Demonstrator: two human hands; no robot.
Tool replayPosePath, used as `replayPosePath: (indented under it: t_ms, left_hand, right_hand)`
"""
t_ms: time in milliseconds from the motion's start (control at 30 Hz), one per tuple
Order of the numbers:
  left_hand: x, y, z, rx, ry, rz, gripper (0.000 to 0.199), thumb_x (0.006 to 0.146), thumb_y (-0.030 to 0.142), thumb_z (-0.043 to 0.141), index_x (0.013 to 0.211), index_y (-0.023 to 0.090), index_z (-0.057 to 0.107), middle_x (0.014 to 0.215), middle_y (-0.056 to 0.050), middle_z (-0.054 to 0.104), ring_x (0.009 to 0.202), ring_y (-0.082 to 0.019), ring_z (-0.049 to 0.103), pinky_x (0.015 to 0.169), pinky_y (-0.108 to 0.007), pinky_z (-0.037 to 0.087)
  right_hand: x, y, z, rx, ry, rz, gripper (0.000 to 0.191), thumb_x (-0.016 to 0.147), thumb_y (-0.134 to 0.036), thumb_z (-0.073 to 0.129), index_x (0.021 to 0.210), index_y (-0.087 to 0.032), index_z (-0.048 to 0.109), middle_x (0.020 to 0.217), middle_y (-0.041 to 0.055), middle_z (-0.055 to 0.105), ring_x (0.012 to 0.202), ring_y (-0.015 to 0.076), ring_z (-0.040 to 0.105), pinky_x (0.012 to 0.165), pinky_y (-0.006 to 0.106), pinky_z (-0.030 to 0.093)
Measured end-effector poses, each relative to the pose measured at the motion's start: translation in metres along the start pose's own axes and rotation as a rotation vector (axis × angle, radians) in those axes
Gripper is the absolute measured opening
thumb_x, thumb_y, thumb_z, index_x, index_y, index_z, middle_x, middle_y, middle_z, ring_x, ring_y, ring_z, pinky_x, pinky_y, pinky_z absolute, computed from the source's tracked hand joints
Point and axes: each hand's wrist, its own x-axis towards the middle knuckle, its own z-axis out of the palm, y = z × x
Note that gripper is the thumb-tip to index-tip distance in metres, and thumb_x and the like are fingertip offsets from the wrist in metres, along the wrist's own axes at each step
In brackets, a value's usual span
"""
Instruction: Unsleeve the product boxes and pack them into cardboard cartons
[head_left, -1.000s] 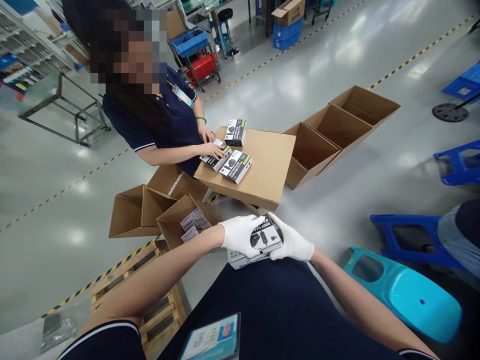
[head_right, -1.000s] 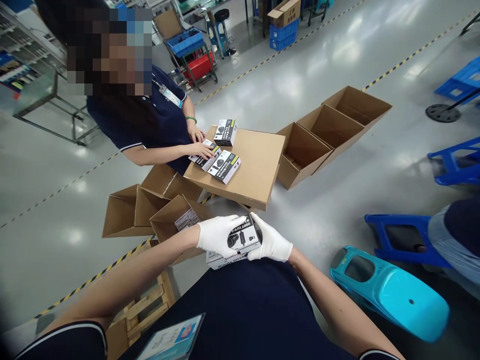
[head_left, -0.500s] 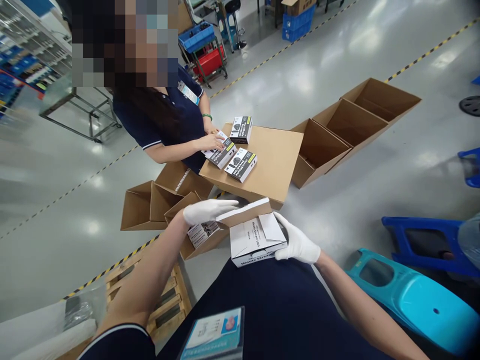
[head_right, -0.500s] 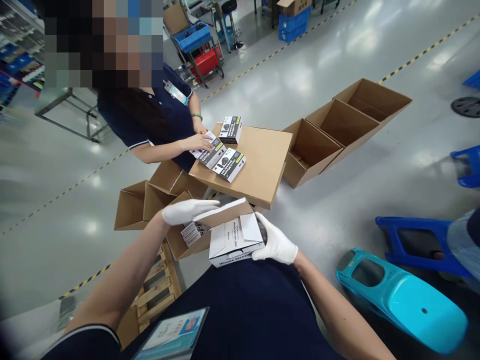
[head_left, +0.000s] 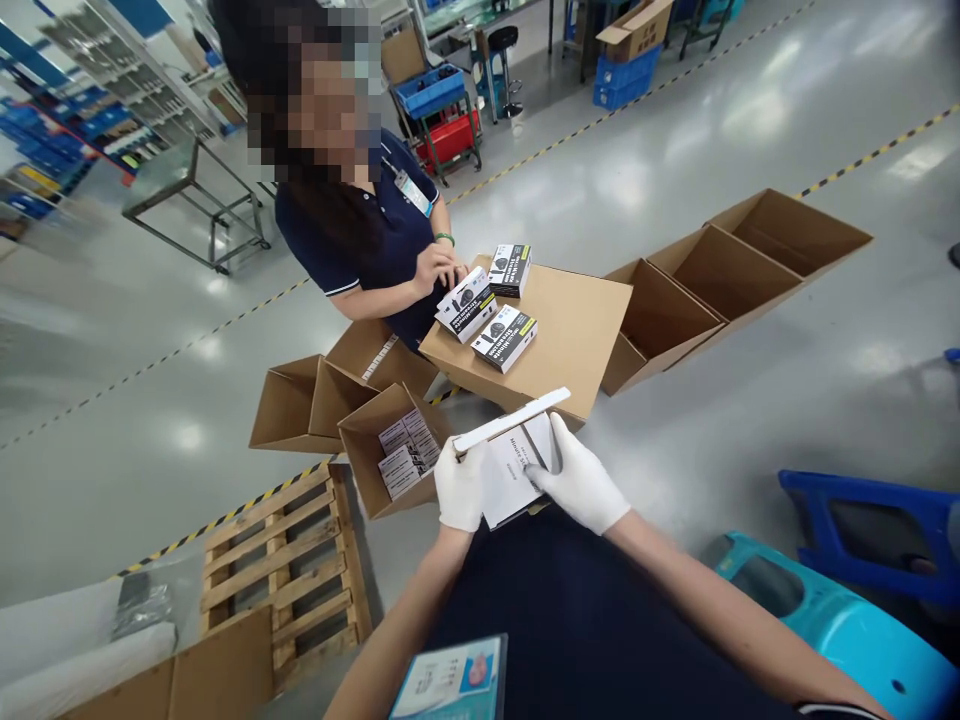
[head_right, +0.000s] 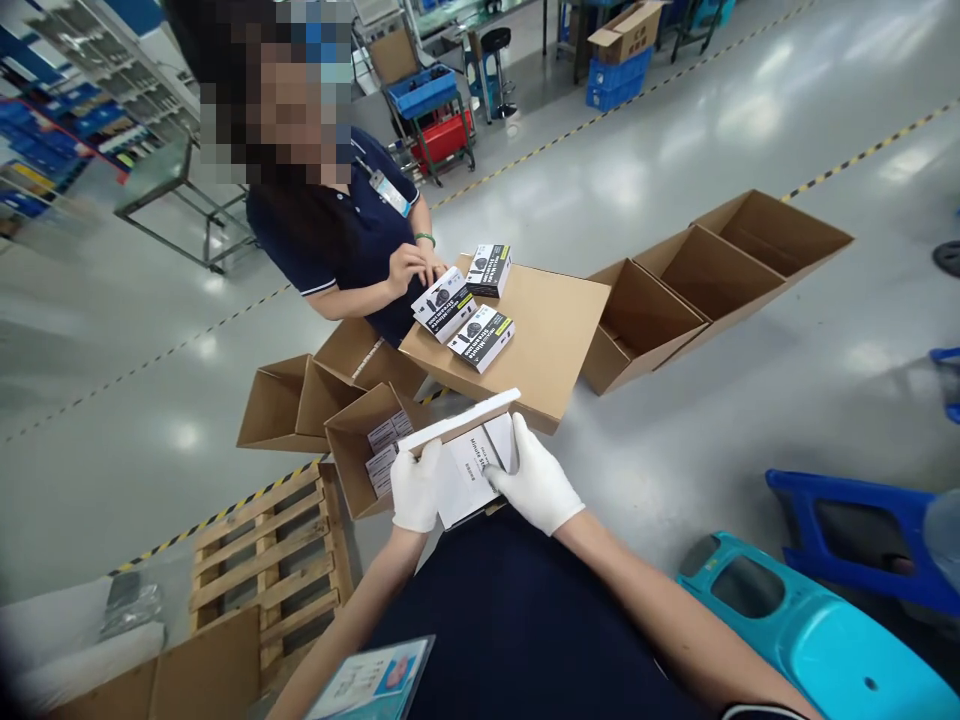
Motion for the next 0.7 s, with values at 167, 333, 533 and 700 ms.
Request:
replayPosePath:
  t_ms: [167, 333, 533, 700]
  left_hand:
    - [0.004, -0.009, -0.018, -0.039, -0.027, -0.068, 0.035, 0.084, 0.047, 0.069, 0.102, 0.017, 0.07, 0.109, -0.009, 0.078, 0.107, -0.029, 0.07, 0.093, -0.039, 0.055]
    - [0.016, -0.01, -0.016, -0.017, -0.238, -0.095, 0.042, 0.083, 0.049, 0.071, 0.108, 0.015, 0.072, 0.117, -0.012, 0.077, 0.112, -0.032, 0.069, 0.098, -0.042, 0.053]
    - [0.04, -0.006, 0.016, -0.02, -0.46, -0.138, 0.055, 0.076, 0.056, 0.078, 0.11, 0.013, 0.072, 0.119, -0.015, 0.076, 0.115, -0.036, 0.068, 0.097, -0.045, 0.054]
    - [0.039, -0.004, 0.016, 0.122, -0.58, -0.046, 0.057, 0.087, 0.06, 0.066, 0.12, 0.014, 0.069, 0.127, -0.015, 0.073, 0.12, -0.035, 0.066, 0.102, -0.045, 0.051]
  right_hand:
    - [-0.004, 0.002, -0.024, -0.124, 0.01, -0.012, 0.051, 0.1, -0.039, 0.048, 0.149, -0.032, 0.055, 0.132, 0.0041, 0.07, 0.124, 0.037, 0.062, 0.11, 0.053, 0.046]
    - [0.008, -0.004, -0.061, 0.219, -0.376, -0.097, 0.067, 0.094, -0.055, 0.062, 0.154, -0.029, 0.049, 0.15, 0.0034, 0.059, 0.143, 0.0352, 0.047, 0.119, 0.05, 0.04]
    - [0.04, 0.018, -0.061, 0.336, -0.477, 0.129, 0.064, 0.084, -0.056, 0.077, 0.139, -0.027, 0.064, 0.134, 0.0077, 0.07, 0.124, 0.0341, 0.063, 0.112, 0.055, 0.046]
    - [0.033, 0.029, -0.072, 0.295, -0.39, 0.17, 0.047, 0.093, -0.052, 0.067, 0.132, -0.025, 0.068, 0.124, 0.0077, 0.074, 0.111, 0.0304, 0.068, 0.101, 0.05, 0.054]
